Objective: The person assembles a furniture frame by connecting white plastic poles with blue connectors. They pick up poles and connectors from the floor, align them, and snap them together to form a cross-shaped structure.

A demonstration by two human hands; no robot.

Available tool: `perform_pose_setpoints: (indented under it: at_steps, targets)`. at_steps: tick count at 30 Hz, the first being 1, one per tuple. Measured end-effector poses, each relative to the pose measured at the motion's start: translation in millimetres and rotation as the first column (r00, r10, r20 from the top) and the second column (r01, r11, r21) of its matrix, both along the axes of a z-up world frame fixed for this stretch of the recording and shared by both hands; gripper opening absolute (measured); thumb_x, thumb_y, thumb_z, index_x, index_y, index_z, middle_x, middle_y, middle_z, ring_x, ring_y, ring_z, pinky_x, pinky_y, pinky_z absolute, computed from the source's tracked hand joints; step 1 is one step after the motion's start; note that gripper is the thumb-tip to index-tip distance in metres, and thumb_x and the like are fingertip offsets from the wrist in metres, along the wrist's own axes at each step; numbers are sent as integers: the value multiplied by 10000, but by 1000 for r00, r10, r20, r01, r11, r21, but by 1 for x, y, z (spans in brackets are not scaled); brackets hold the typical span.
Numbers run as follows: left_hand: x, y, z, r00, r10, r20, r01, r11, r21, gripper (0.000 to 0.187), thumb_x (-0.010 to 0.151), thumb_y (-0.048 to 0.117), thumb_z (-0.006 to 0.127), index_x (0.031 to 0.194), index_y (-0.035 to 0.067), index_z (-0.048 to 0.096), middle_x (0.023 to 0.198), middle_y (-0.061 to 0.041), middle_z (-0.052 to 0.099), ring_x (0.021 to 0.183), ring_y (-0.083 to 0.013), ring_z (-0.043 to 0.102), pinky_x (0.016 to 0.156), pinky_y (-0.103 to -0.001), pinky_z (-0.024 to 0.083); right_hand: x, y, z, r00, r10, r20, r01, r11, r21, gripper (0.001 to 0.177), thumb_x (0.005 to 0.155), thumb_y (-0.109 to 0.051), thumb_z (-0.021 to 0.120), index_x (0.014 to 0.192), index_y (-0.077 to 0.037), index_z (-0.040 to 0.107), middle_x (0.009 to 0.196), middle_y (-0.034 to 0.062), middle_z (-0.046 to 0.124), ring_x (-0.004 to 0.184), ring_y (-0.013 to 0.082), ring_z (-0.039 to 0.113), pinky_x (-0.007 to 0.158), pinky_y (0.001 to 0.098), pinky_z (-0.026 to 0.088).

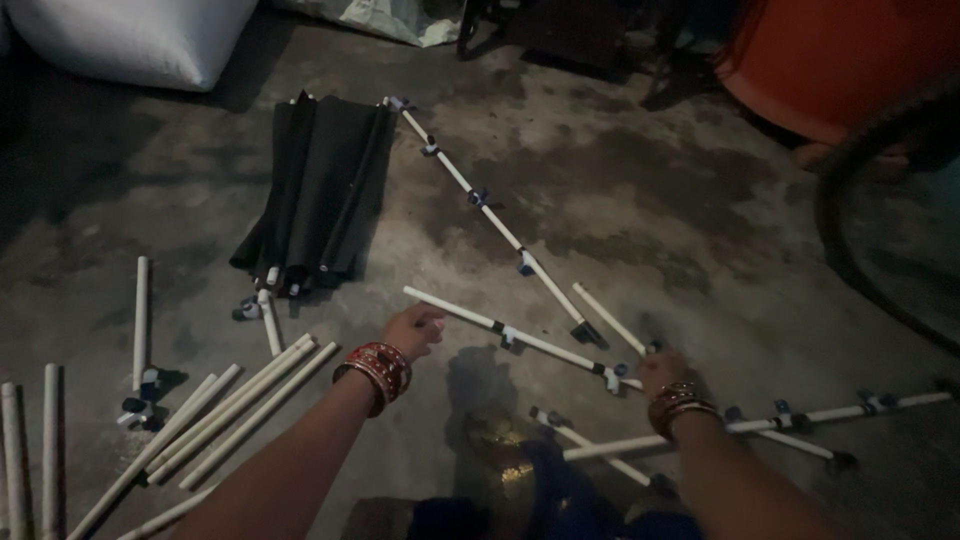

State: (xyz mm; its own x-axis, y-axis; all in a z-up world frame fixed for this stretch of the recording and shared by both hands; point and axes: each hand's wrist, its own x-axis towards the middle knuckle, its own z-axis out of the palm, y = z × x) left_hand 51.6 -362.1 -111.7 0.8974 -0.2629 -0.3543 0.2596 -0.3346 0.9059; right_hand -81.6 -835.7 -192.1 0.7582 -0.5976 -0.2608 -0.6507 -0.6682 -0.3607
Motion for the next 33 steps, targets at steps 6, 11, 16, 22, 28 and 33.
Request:
perform_pose_setpoints:
  at_steps: [6,11,16,22,28,33]
  targets:
    - [5,-7,-8,998,-46,38,46,999,-13,307,943,230,667,1220,100,696,1063,-85,756,919,-160,724,738,-331,599,6,-8,13,857,-109,504,212,966,-151,48,851,-59,773,884,-30,793,892,163,741,784,249,710,794,365,573]
    - [1,-28,-10,997,-75,15,76,990,-116,344,945,247,660,1259,107,674,1086,-107,739,950,-187,734,734,-347,595,45,29,49,573,-436,694,65,868,492,35,916,-11,666,891,-11,691,802,66,682,703,171,638,649,334,550]
    - [1,-58,-2,979,93,-182,-160,904,-397,324,943,286,665,1219,139,580,1097,-109,713,992,-256,737,780,-413,625,74,145,74,764,-251,594,-380,568,730,128,883,63,626,954,-43,626,863,111,712,755,221,750,675,361,644]
    - [7,-62,2,953,237,-190,-304,757,-579,261,984,193,597,1098,-41,593,1013,-189,742,946,-315,762,831,-479,640,44,180,73,876,117,467,-469,435,769,134,896,3,695,984,-52,609,961,121,704,839,195,713,745,351,594]
    - [-7,-32,19,944,265,-198,-329,802,-499,210,985,92,571,1153,-30,548,982,-219,710,918,-361,734,821,-485,651,-20,97,115,744,656,-128,-581,729,361,209,834,-210,739,1036,-156,731,984,36,758,900,164,694,820,381,554]
    - [-25,-16,26,926,336,-173,-377,846,-377,261,994,112,560,1214,-29,558,988,-220,739,927,-327,757,799,-429,654,-78,83,163,547,502,-670,-530,827,187,284,822,-316,750,1087,-214,751,1106,44,752,1032,201,697,899,421,547]
